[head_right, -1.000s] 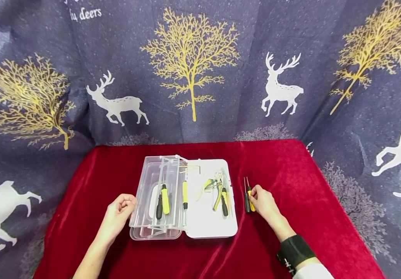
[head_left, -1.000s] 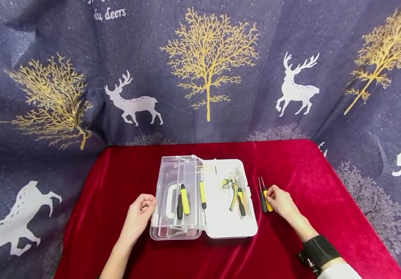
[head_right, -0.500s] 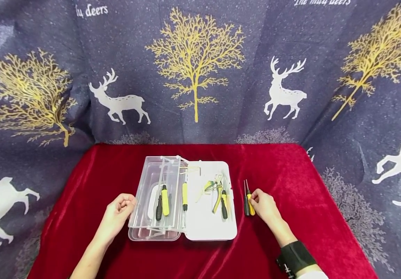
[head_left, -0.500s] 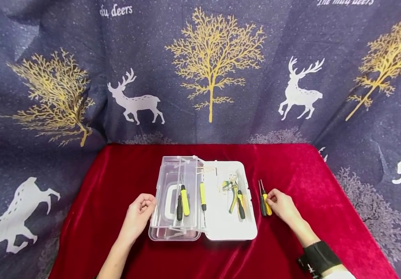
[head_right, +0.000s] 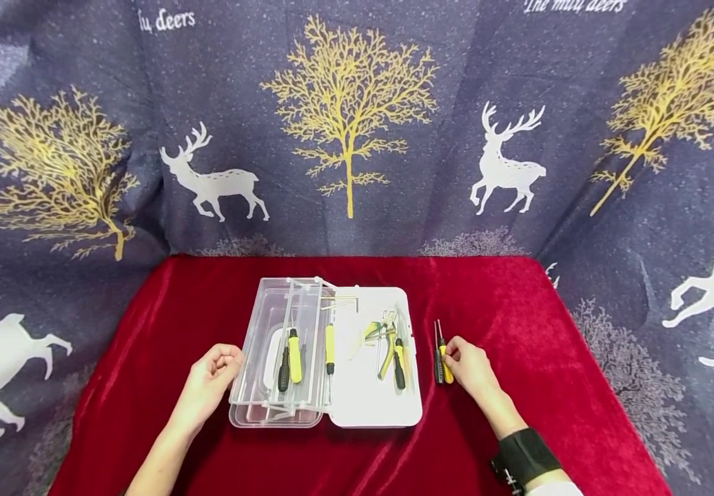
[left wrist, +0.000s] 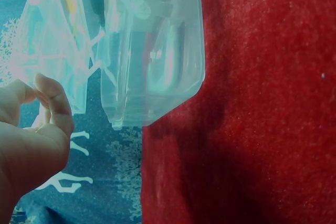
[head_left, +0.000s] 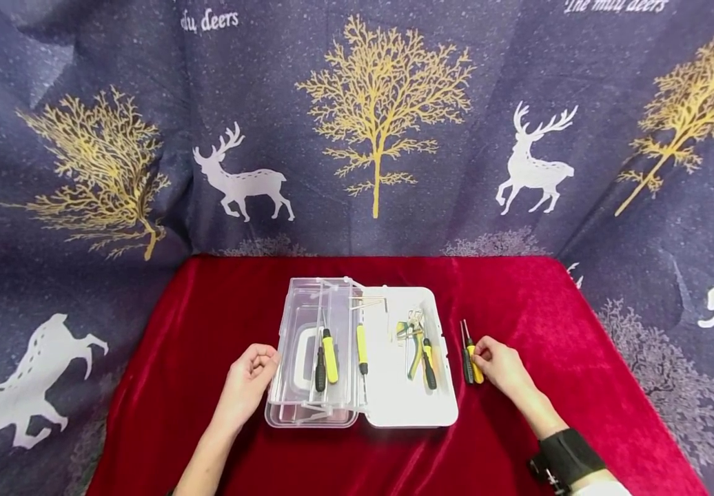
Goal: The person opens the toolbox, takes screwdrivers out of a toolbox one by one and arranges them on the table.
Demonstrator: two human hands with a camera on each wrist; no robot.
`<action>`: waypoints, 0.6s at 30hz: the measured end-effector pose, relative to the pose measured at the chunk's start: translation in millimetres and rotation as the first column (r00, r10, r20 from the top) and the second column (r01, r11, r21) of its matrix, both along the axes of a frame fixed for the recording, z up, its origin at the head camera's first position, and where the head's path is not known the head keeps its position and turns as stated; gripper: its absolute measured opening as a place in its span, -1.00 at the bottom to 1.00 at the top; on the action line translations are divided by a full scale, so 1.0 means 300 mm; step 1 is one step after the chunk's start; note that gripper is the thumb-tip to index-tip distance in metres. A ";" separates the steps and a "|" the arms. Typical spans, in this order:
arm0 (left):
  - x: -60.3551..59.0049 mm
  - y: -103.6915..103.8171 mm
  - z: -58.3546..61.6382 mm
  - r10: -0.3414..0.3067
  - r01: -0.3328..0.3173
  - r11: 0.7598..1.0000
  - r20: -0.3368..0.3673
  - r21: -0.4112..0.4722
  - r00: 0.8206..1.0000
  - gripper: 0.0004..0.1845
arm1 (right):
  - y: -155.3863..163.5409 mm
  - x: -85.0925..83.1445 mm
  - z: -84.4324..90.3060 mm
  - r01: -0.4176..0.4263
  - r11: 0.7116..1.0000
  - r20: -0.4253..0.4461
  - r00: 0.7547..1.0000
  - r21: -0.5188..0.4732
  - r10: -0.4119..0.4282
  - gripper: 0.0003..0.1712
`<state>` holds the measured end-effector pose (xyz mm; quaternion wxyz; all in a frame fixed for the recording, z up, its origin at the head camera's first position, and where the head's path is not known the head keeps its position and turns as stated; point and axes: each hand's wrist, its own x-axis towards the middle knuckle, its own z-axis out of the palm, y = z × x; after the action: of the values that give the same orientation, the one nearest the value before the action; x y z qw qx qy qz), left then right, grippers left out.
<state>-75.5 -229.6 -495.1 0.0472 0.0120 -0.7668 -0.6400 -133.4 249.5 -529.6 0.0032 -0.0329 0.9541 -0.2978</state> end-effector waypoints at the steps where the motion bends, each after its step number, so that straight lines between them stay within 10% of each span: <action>1: 0.000 -0.001 -0.001 -0.001 0.001 1.000 -0.001 0.000 1.000 -0.94 | 0.000 -0.002 -0.001 0.002 1.000 -0.001 1.000 0.004 -0.002 -0.88; 18: -0.003 0.006 0.005 0.008 -0.008 1.000 0.012 -0.023 1.000 -0.95 | -0.070 -0.016 0.083 -0.042 0.994 -0.088 0.995 0.103 0.051 -0.96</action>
<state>-76.4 -227.8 -493.6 0.0454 0.0184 -0.7743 -0.6309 -138.1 228.6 -504.7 -0.0313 -0.0682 0.9661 -0.2470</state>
